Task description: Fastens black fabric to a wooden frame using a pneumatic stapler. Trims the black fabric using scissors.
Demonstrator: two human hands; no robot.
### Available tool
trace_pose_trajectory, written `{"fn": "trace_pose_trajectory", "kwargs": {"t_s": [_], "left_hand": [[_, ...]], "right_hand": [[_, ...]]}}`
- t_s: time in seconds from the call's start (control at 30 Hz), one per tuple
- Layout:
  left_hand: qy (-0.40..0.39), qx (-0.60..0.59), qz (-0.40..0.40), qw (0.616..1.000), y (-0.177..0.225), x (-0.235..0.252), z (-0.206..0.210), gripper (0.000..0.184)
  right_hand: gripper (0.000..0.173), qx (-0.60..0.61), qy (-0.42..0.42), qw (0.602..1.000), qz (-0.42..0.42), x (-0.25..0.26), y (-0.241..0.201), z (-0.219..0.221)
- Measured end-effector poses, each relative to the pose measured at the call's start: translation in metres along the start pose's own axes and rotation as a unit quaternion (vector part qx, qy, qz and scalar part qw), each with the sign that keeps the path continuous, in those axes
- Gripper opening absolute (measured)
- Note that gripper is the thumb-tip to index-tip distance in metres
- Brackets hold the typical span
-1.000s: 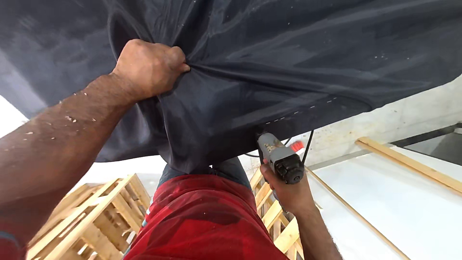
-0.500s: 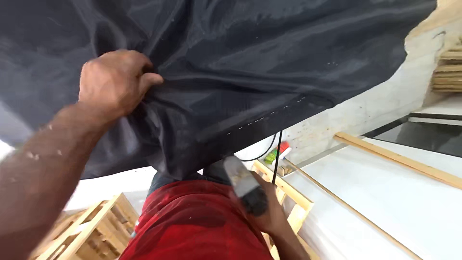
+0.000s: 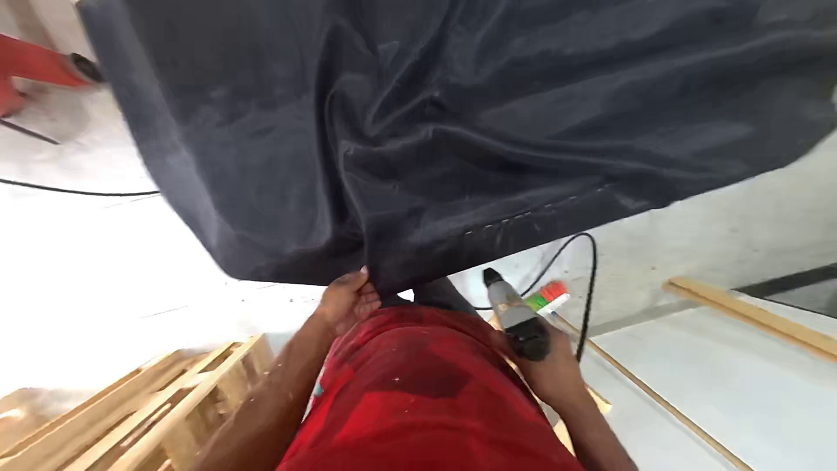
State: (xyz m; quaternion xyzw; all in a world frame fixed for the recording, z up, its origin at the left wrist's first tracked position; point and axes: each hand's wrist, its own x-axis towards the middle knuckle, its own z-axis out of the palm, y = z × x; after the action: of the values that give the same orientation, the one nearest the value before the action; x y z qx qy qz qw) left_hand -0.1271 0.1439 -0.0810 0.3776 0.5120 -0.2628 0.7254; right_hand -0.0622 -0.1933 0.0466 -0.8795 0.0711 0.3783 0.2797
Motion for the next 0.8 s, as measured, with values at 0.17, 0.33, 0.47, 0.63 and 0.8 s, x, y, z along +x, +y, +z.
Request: {"fn": "trace_pose_trajectory", "kwargs": {"t_s": [0.17, 0.33, 0.47, 0.63, 0.8], "left_hand": [[0.091, -0.029, 0.054, 0.994, -0.006, 0.003, -0.008, 0.022], [0.011, 0.129, -0.105, 0.986, -0.011, -0.019, -0.001, 0.098], [-0.066, -0.065, -0.086, 0.992, -0.02, -0.008, 0.03, 0.082], [0.114, -0.131, 0.019, 0.985, -0.008, -0.008, 0.037, 0.053], [0.105, -0.153, 0.036, 0.982, -0.012, -0.007, 0.034, 0.06]], "right_hand": [[0.049, -0.039, -0.035, 0.999, 0.015, 0.006, 0.005, -0.002], [0.049, -0.04, -0.037, 0.998, -0.005, 0.002, 0.011, 0.002], [0.054, -0.034, -0.055, 0.998, -0.004, -0.002, 0.006, 0.004], [0.053, -0.04, -0.053, 0.998, -0.02, -0.006, 0.008, 0.01], [0.049, -0.051, -0.03, 0.998, -0.009, -0.008, 0.011, 0.01]]}}
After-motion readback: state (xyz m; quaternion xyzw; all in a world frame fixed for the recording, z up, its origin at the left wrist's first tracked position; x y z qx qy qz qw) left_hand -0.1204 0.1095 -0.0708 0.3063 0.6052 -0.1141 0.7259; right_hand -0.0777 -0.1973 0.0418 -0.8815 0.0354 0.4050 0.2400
